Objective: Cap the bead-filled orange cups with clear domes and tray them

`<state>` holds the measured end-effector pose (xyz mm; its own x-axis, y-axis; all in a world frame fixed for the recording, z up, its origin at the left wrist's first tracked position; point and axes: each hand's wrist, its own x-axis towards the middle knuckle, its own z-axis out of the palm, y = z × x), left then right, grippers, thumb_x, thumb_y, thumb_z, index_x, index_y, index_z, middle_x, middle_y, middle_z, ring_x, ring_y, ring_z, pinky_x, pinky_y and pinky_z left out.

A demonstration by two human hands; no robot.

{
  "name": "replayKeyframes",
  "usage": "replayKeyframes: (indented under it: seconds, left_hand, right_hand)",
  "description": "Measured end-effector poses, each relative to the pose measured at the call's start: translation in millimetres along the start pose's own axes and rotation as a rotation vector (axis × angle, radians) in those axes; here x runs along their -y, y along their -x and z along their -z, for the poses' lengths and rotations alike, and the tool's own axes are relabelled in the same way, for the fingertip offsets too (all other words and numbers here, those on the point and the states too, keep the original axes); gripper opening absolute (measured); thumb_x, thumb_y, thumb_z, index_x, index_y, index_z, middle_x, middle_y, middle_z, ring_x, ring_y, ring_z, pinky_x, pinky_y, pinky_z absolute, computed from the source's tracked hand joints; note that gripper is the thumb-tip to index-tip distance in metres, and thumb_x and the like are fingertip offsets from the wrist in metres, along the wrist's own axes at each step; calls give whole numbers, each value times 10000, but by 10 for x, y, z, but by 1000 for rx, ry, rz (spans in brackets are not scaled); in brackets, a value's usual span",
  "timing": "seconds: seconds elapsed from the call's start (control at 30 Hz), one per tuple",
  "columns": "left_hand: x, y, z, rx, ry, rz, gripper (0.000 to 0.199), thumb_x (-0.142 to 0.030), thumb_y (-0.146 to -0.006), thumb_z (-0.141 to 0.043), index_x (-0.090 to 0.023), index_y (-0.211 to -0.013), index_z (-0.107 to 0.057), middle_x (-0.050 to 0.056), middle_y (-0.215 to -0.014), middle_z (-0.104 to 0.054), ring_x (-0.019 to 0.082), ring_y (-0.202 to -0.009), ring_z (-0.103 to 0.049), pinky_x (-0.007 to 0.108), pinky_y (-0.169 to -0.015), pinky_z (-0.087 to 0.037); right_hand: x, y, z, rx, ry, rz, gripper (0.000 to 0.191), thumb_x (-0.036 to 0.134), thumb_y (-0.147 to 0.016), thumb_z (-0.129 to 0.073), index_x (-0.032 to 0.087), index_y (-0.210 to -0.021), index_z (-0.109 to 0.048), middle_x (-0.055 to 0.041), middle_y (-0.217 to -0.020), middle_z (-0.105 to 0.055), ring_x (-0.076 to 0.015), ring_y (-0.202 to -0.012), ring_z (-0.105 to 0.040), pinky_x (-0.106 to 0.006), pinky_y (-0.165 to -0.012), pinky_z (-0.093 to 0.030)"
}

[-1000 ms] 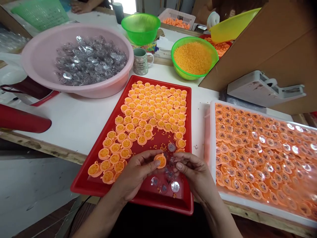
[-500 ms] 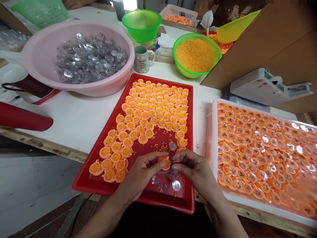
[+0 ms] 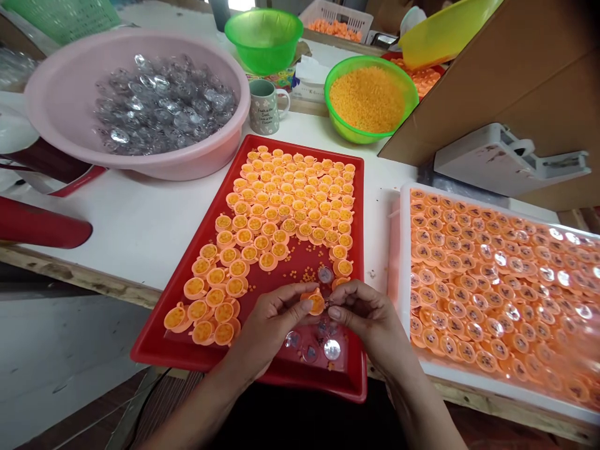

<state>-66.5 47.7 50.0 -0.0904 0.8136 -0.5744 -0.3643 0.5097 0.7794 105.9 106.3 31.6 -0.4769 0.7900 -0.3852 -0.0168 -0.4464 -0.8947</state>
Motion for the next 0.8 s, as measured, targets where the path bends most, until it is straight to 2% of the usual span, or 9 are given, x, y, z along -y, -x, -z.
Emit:
replayKeyframes:
  seconds: [0.1, 0.23, 0.37, 0.5, 0.57, 0.67, 0.8]
  left_hand:
    - [8, -1, -16, 24, 53, 18, 268, -398, -860, -675, -251, -1071, -750, 42, -1230, -703, 286, -1179, -620, 398, -978, -538]
    - [-6, 18, -38, 86, 32, -3, 292, -367, -885, -638, -247, -1135, -731, 44, -1282, -678, 279, -1204, -611, 411, -1023, -514]
    - [-4, 29, -46, 61, -81, -53, 309, -341, -897, -614, -255, -1178, -710, 37, -1288, -674, 271, -1242, -587, 427, -1101, -440]
    - [30, 8, -49, 3, -137, -75, 300, -322, -896, -617, -274, -1178, -708, 20, -1291, -672, 263, -1263, -571, 425, -1138, -392]
    - [44, -6, -52, -14, -76, -35, 312, -330, -891, -629, -269, -1188, -701, 25, -1278, -680, 268, -1231, -597, 438, -1118, -418]
    - [55, -17, -58, 20, 75, 31, 332, -358, -876, -652, -222, -1173, -709, 57, -1226, -710, 281, -1171, -637, 453, -1070, -467]
    - [65, -20, -63, 18, 168, 38, 356, -377, -839, -700, -188, -1139, -725, 84, -1225, -708, 298, -1183, -625, 469, -1070, -464]
  right_hand:
    - [39, -12, 9, 23, 58, 8, 136, 236, -751, -799, 205, -816, -684, 15, -755, -653, -116, -696, -614, -225, -642, -512]
    - [12, -32, -11, 18, 128, 13, 114, 227, -767, -771, 202, -818, -672, 15, -768, -642, -116, -706, -604, -228, -645, -498]
    - [-15, -25, -66, -81, 265, 44, 84, 211, -759, -757, 201, -795, -681, 9, -758, -651, -135, -704, -618, -248, -647, -511]
    - [16, -6, -94, -109, 347, 96, 30, 194, -777, -745, 213, -774, -723, 3, -765, -690, -140, -708, -649, -253, -670, -533]
    - [27, -6, -78, -104, 328, 87, 35, 201, -764, -762, 218, -776, -734, 4, -763, -705, -142, -710, -658, -255, -680, -540]
    - [19, -14, -40, -98, 300, 46, 66, 204, -739, -782, 220, -791, -744, 5, -768, -717, -149, -721, -668, -262, -691, -547]
    - [0, -13, -18, -102, 329, 55, 68, 199, -745, -772, 223, -806, -752, 3, -782, -713, -148, -726, -664, -262, -683, -544]
